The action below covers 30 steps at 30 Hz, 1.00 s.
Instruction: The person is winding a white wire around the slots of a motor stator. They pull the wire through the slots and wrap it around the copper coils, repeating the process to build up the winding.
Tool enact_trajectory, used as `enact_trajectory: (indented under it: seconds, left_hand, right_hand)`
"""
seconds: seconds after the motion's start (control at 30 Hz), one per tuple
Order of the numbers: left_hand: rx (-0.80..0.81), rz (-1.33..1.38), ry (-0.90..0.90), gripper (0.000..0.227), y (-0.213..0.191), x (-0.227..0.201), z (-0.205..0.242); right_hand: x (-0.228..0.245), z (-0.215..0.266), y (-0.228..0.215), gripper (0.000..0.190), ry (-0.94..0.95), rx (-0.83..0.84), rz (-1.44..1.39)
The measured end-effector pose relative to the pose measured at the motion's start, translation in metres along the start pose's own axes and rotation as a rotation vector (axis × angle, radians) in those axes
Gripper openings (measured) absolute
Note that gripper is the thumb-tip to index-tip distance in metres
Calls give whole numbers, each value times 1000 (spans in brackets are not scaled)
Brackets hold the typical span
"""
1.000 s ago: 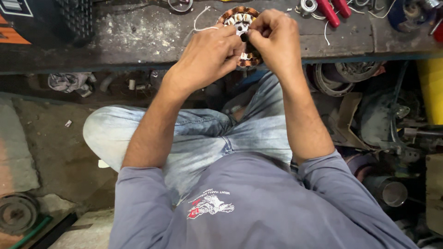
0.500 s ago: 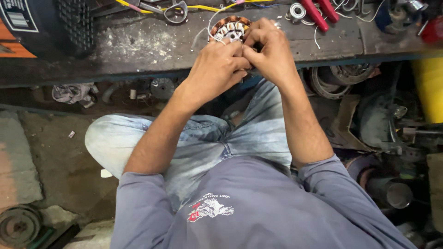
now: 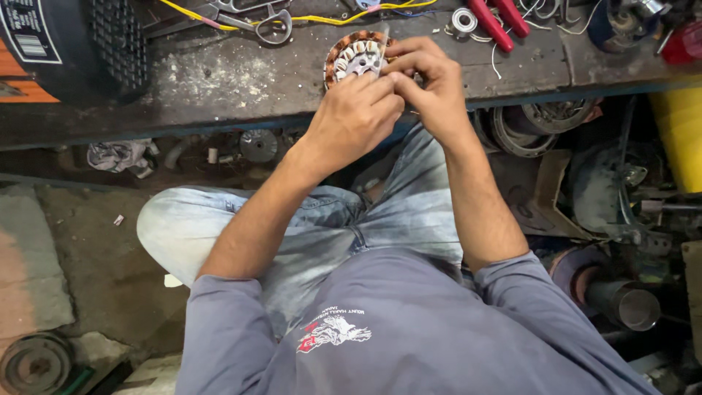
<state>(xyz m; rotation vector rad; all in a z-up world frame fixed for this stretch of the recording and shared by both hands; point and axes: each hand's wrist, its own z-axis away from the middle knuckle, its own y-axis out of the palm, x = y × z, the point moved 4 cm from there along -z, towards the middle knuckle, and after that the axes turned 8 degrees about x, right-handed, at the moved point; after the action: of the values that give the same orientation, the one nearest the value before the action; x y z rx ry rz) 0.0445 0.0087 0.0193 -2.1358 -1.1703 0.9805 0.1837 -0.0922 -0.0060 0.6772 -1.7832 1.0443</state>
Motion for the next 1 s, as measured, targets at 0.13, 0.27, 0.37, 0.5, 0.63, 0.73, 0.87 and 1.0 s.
enact_trajectory:
  seconds: [0.13, 0.27, 0.37, 0.5, 0.63, 0.73, 0.87, 1.0]
  left_hand:
    - [-149, 281, -86, 16, -13, -3, 3]
    - [-197, 683, -208, 15, -9, -9, 12]
    - [-262, 1032, -304, 16, -9, -11, 14]
    - [-363, 1323, -341, 28, -37, -10, 21]
    - [-442, 1323, -266, 41, -79, -6, 16]
    - [-435, 1288, -274, 45, -92, -4, 5]
    - [-266, 1241, -300, 39, -70, -3, -16]
    - [-129, 975, -329, 28, -37, -6, -16]
  right_hand:
    - [19, 23, 5, 17, -166, -65, -134]
    - [30, 58, 11, 17, -243, 135, 100]
    - [22, 79, 8, 10, -192, 199, 200]
    - [-14, 124, -20, 12, -101, 156, -190]
    - [-70, 202, -95, 28, 334, 26, -408]
    - [-102, 264, -161, 37, 493, -75, -428]
    - [-135, 360, -229, 26, 649, -403, -488]
    - [-163, 427, -259, 32, 664, -635, -490]
